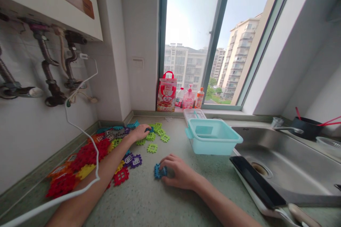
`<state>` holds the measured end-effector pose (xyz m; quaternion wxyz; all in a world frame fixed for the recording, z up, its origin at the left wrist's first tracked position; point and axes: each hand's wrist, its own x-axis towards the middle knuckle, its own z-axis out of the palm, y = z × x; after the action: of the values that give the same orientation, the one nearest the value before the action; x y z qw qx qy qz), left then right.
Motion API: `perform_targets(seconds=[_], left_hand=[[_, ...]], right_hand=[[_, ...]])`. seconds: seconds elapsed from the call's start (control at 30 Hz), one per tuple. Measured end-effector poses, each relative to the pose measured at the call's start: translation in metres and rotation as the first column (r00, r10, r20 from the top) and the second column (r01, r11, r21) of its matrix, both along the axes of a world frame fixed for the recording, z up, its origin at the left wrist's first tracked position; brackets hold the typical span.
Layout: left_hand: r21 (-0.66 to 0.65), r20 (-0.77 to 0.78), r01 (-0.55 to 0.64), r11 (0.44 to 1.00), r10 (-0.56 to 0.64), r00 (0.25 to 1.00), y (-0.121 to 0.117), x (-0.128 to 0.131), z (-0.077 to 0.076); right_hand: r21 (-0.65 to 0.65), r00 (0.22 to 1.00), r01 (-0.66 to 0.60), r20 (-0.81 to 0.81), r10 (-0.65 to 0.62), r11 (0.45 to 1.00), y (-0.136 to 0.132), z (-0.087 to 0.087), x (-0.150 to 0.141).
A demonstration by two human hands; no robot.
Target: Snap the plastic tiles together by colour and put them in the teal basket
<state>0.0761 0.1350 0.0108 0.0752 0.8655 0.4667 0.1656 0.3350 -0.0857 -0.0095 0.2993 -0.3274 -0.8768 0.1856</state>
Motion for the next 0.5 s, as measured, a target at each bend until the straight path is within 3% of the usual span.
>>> perform_targets(seconds=[0.23,0.5], left_hand=[[-0.015,0.021,0.085,0.996,-0.085,0.996,0.0015,0.0008,-0.0043],[0.037,0.094,0.012,0.999,-0.015,0.995,-0.0032,0.0082,-0.0086]], right_hand=[[-0.006,1.0,0.002,0.009,-0.002,1.0,0.0004,0.0005,0.0005],[-0.009,1.0,0.002,0.006,-0.002,1.0,-0.0009,0.0011,0.0016]])
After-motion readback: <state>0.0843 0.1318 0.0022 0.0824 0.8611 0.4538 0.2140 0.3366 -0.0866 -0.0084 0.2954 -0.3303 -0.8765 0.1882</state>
